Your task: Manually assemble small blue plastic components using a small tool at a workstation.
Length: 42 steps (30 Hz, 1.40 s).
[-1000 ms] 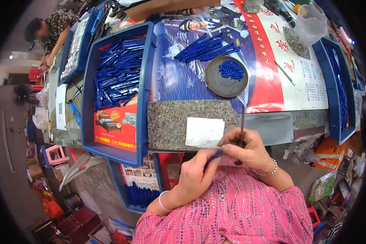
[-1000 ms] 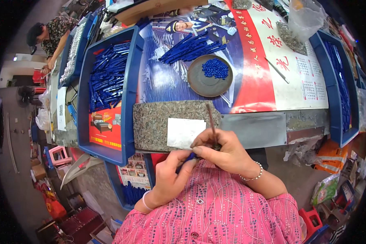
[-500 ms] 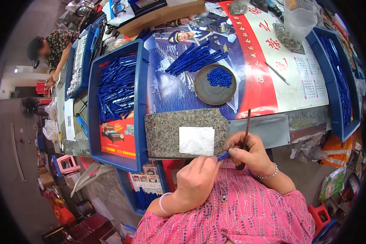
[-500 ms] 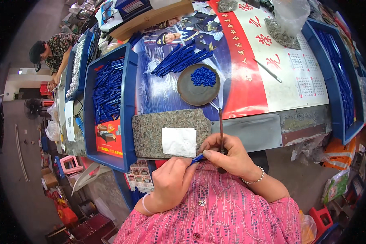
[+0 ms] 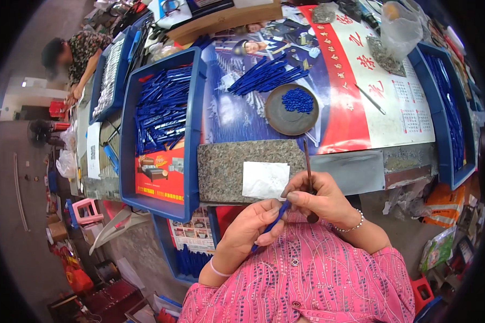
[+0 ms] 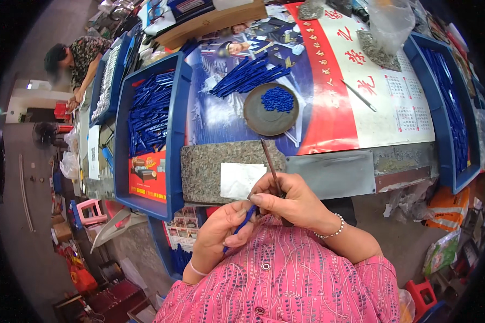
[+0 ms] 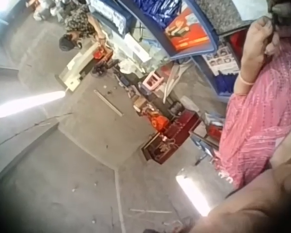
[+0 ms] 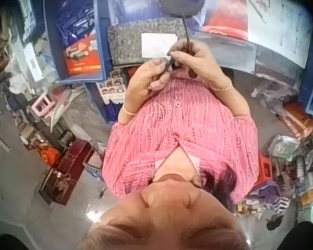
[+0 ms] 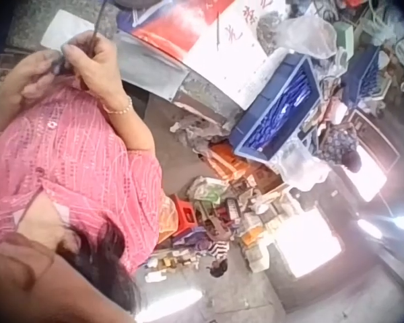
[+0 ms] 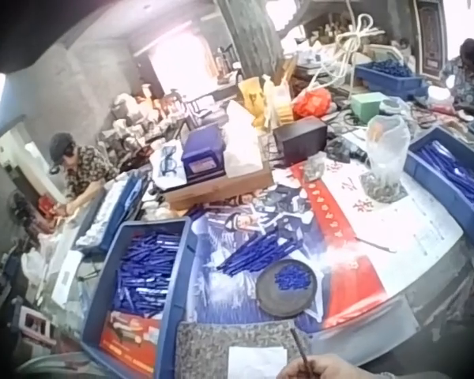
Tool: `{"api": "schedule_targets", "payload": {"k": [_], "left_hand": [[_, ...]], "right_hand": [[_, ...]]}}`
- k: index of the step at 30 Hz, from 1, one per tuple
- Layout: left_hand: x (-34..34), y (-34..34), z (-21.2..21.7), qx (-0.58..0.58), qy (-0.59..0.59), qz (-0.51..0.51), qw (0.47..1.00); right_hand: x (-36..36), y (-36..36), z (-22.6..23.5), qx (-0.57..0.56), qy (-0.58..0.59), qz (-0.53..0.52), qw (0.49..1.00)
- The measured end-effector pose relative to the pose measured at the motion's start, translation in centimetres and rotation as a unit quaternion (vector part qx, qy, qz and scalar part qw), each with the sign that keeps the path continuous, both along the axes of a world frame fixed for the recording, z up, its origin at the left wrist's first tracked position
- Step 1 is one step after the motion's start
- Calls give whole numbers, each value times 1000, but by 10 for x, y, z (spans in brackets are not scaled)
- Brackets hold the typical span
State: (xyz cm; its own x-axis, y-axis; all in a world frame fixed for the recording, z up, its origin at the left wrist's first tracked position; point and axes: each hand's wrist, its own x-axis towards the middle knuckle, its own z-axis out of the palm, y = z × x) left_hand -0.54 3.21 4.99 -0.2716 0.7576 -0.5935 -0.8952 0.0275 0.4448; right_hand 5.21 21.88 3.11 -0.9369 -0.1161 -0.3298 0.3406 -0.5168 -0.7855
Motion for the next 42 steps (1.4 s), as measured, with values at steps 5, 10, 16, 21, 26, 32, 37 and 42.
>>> {"api": "schedule_targets", "payload": {"k": [5, 10, 16, 21, 26, 32, 37, 42], "left_hand": [[3, -21, -6, 83, -174, 49, 980], [12, -46, -14, 112, -124, 66, 984], [22, -118, -38, 181, -53, 206, 960], [43, -201, -25, 44, 89, 368, 925], [70, -316, -20, -443, 480, 269, 708], [101, -405, -111, -748, 469, 13, 469], [112, -432, -163, -759, 426, -80, 486], [98, -415, -160, -750, 456, 9, 479]], "right_hand": [[-6, -18, 2, 9, -34, 11, 999], [-10, -40, 8, 32, -36, 30, 998], [-10, -78, 13, 129, -21, -8, 991], [-16, -140, 1, 159, 33, 252, 954], [-25, -168, -1, 240, 124, 370, 889], [-29, -178, 5, 316, 165, 404, 842], [-24, -174, 3, 328, 195, 437, 814], [-24, -167, -3, 332, 200, 427, 817]]}}
